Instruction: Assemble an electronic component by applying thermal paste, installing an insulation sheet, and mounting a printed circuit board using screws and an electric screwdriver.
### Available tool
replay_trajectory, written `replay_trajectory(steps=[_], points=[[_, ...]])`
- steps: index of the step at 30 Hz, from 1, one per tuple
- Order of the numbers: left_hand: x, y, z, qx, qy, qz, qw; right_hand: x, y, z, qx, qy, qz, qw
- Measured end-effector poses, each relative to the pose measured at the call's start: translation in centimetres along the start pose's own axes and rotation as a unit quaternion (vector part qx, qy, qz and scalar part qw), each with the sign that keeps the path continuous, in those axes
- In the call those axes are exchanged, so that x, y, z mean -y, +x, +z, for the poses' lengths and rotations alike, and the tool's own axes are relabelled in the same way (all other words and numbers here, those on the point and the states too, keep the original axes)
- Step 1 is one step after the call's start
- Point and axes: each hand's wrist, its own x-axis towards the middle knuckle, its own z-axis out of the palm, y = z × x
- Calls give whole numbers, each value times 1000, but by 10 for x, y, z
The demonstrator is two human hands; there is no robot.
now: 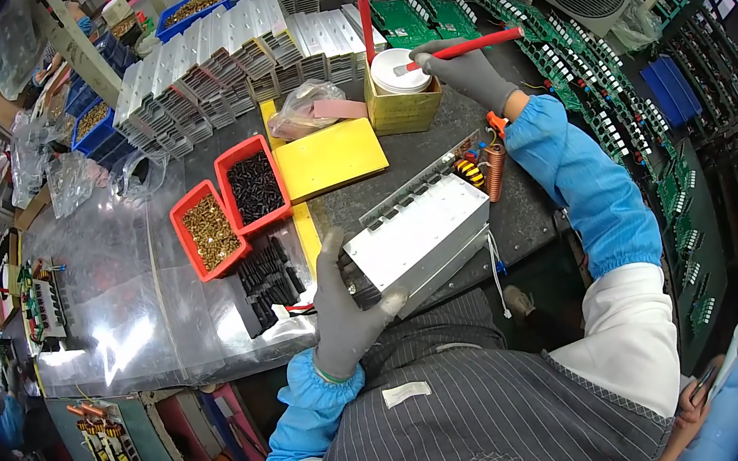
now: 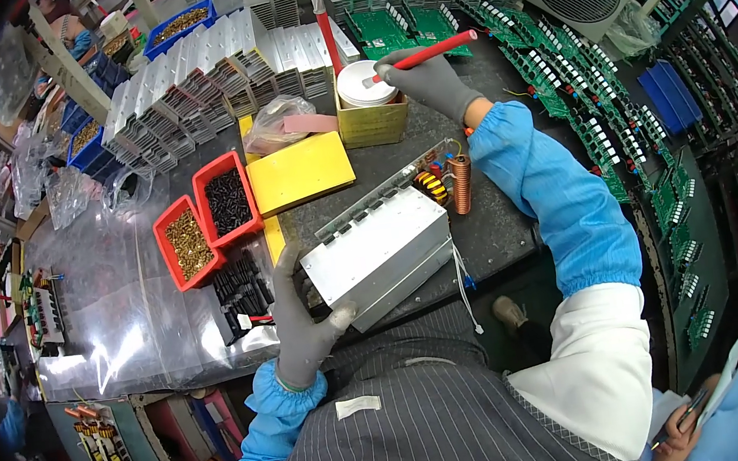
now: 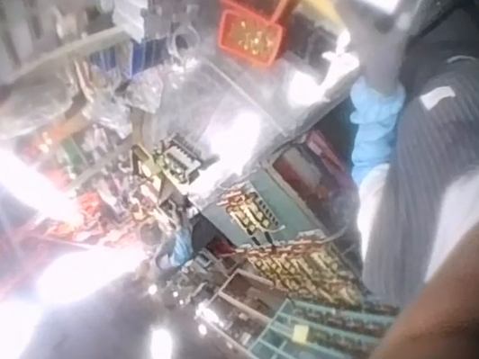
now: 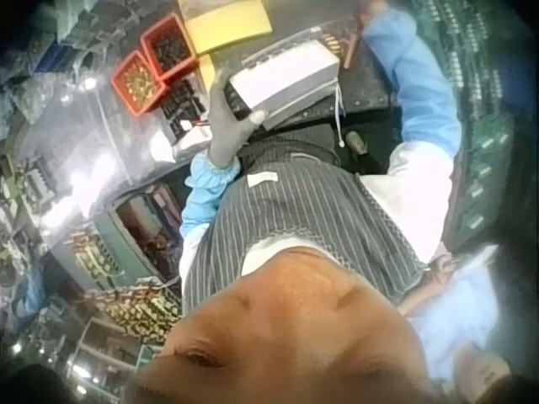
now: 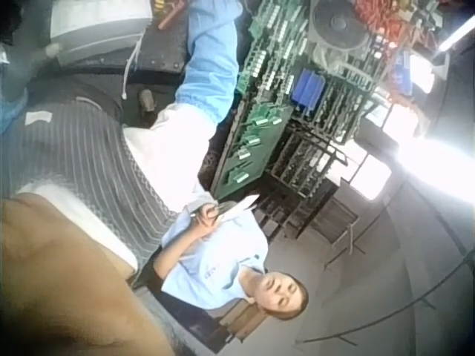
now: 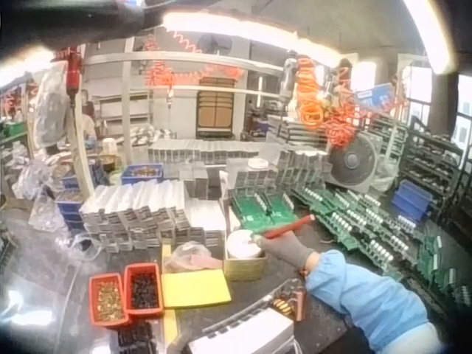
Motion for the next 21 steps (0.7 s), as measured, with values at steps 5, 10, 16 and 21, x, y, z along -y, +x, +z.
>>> replay_trajectory(steps=[5, 10, 16, 21], points=[[-4, 0, 1, 1, 4, -6, 1000, 9, -14, -8, -16, -48, -68, 996], [-8, 1, 1, 1, -23, -11, 1000, 29, -26, -6, -35, -117, -116, 986], [-6, 4, 0, 1, 1, 1, 1000, 31, -36, -2, -3, -414, -263, 872], [-2, 4, -1, -1, 10, 1, 1000, 34, -44, -10, 31, -502, -299, 811]])
